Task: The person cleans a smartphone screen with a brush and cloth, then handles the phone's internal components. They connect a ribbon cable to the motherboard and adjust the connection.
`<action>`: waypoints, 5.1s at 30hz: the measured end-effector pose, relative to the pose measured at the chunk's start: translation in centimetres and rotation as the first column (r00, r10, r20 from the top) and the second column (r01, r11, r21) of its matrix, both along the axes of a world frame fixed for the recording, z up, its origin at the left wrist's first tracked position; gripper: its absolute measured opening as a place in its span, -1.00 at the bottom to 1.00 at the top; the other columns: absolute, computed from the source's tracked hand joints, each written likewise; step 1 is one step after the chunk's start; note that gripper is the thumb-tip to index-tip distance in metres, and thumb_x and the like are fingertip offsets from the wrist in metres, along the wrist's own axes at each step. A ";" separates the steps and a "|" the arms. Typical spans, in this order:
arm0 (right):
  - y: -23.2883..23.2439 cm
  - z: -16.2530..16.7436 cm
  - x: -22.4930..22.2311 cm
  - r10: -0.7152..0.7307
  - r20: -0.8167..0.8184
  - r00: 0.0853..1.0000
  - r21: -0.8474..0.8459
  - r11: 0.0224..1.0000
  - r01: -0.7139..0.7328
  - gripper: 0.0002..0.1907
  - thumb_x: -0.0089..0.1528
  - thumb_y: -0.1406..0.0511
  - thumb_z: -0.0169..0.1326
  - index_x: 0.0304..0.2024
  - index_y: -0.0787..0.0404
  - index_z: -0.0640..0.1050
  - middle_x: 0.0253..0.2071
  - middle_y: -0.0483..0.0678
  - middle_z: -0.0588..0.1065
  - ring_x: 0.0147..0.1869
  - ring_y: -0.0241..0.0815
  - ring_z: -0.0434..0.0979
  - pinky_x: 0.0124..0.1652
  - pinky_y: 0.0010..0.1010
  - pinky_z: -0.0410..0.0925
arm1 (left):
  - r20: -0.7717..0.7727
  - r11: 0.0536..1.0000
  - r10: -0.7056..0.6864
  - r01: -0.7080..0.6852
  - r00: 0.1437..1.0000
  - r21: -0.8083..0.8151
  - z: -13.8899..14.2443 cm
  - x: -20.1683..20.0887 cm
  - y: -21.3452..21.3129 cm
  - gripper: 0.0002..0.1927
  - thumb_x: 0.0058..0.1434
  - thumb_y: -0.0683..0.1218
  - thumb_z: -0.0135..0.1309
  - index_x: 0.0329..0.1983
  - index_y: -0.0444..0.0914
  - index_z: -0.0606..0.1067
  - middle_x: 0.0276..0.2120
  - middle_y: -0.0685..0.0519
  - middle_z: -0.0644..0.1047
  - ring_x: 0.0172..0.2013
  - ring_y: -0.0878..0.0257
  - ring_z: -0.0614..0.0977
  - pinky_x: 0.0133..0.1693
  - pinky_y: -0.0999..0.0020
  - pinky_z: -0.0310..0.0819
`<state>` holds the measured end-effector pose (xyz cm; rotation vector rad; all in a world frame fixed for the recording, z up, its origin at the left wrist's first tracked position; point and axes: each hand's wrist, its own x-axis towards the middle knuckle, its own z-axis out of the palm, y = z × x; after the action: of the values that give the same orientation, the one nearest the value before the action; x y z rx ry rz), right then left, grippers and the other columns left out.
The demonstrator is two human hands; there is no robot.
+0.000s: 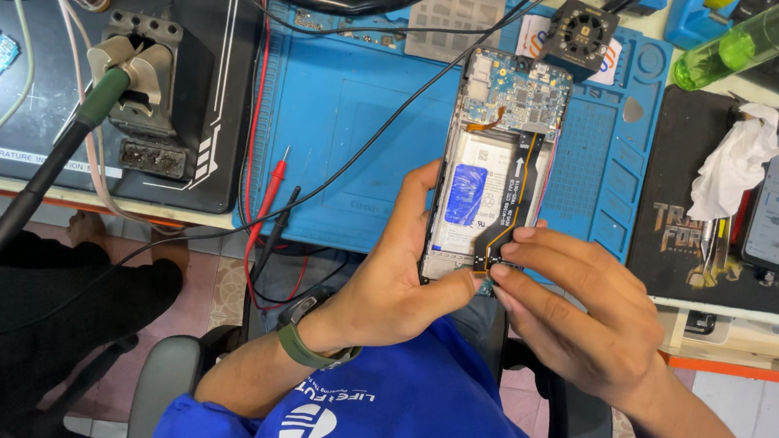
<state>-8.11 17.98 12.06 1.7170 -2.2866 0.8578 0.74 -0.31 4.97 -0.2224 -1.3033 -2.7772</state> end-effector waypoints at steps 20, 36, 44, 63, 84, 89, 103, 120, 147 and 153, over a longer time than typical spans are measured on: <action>-0.2 0.7 -0.2 0.045 -0.072 0.996 -0.017 0.999 -0.046 -0.70 0.09 0.43 0.38 -0.14 0.34 0.62 -0.09 0.10 0.56 0.05 0.08 0.62 -0.10 -0.24 0.50 | -0.005 0.999 -0.012 0.012 1.000 -0.050 0.3 0.2 -0.1 -0.15 0.33 -0.39 -0.07 0.58 -0.31 -0.19 0.34 -0.14 0.36 0.37 0.18 0.42 0.42 0.24 0.29; -0.1 0.1 -0.3 0.053 -0.175 0.983 -0.021 0.998 -0.057 -0.72 0.10 0.44 0.37 -0.16 0.33 0.61 -0.10 0.05 0.58 0.03 0.02 0.64 -0.19 -0.31 0.46 | -0.023 1.000 -0.020 0.019 1.000 -0.023 0.2 0.3 0.0 -0.19 0.37 -0.38 -0.08 0.57 -0.30 -0.17 0.36 -0.16 0.37 0.33 0.20 0.43 0.45 0.23 0.29; 0.0 0.9 -0.2 0.054 -0.111 0.992 0.025 0.998 -0.051 -0.69 0.05 0.41 0.37 -0.14 0.26 0.64 -0.08 0.04 0.57 0.04 0.02 0.62 -0.16 -0.28 0.46 | 0.011 0.999 -0.005 0.006 1.000 -0.049 0.3 0.4 0.1 -0.14 0.33 -0.40 -0.05 0.58 -0.29 -0.17 0.30 -0.15 0.37 0.32 0.20 0.42 0.38 0.24 0.31; 0.2 0.4 1.0 0.059 -0.264 0.963 0.041 0.998 -0.050 -0.69 0.12 0.42 0.37 -0.11 0.39 0.62 -0.06 0.16 0.57 0.08 0.13 0.63 -0.11 -0.22 0.50 | -0.047 0.999 0.007 -0.009 0.999 -0.035 0.7 0.2 0.3 -0.21 0.37 -0.43 -0.13 0.55 -0.32 -0.21 0.39 -0.28 0.34 0.35 0.06 0.45 0.41 0.13 0.34; 0.7 0.8 0.7 0.069 -0.193 0.979 0.042 0.997 -0.062 -0.69 0.13 0.36 0.42 -0.11 0.33 0.65 -0.07 0.10 0.56 0.05 0.07 0.63 -0.16 -0.26 0.48 | -0.019 0.996 -0.022 0.020 1.000 -0.086 0.5 0.7 0.3 -0.18 0.33 -0.41 -0.11 0.56 -0.30 -0.19 0.39 -0.23 0.33 0.37 0.18 0.41 0.45 0.23 0.28; 0.7 0.5 0.9 0.063 -0.222 0.973 0.039 0.998 -0.055 -0.70 0.13 0.38 0.42 -0.12 0.34 0.65 -0.06 0.12 0.56 0.06 0.08 0.64 -0.15 -0.25 0.48 | -0.056 0.996 -0.019 0.014 0.998 -0.094 0.5 0.6 0.4 -0.19 0.36 -0.42 -0.11 0.56 -0.31 -0.19 0.34 -0.26 0.35 0.36 0.12 0.44 0.42 0.23 0.29; 0.6 0.2 0.9 0.069 -0.258 0.964 0.042 0.997 -0.061 -0.69 0.14 0.39 0.45 -0.13 0.36 0.64 -0.06 0.12 0.57 0.08 0.08 0.63 -0.10 -0.23 0.49 | -0.048 0.997 -0.064 0.062 0.997 -0.050 0.5 0.5 -0.1 -0.18 0.37 -0.39 -0.13 0.57 -0.30 -0.23 0.39 -0.27 0.31 0.41 0.10 0.39 0.45 0.21 0.25; 0.6 0.0 0.9 0.072 -0.328 0.942 0.079 0.996 -0.048 -0.73 0.18 0.39 0.40 -0.13 0.38 0.64 -0.03 0.13 0.57 0.09 0.07 0.63 -0.09 -0.24 0.49 | -0.019 0.995 -0.038 0.036 0.999 -0.090 0.4 0.4 0.0 -0.17 0.34 -0.41 -0.14 0.57 -0.30 -0.24 0.39 -0.26 0.31 0.40 0.13 0.38 0.50 0.19 0.24; -1.7 6.5 -0.6 -0.127 0.175 0.976 0.247 0.966 0.081 -0.59 -0.02 0.34 0.38 -0.13 0.26 0.62 -0.06 0.03 0.56 0.04 -0.03 0.58 -0.08 -0.30 0.40 | 0.187 0.992 -0.058 0.035 0.981 0.124 2.9 -1.6 -0.7 -0.27 0.28 -0.36 0.01 0.47 -0.42 0.02 0.04 -0.01 0.43 -0.03 0.34 0.49 -0.02 0.44 0.44; -1.6 6.7 -0.8 -0.167 0.258 0.951 0.224 0.968 0.109 -0.62 0.04 0.35 0.36 -0.10 0.26 0.60 -0.02 0.03 0.56 0.06 -0.07 0.58 0.00 -0.35 0.44 | 0.267 0.982 -0.094 0.045 0.959 0.183 4.0 -2.0 -0.8 -0.33 0.25 -0.34 0.02 0.40 -0.42 0.08 -0.12 0.02 0.42 -0.30 0.42 0.43 -0.34 0.52 0.31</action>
<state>-8.87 16.34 18.75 1.5711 -2.7322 0.9076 -1.30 -1.07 8.93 0.1351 -1.1053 -3.0483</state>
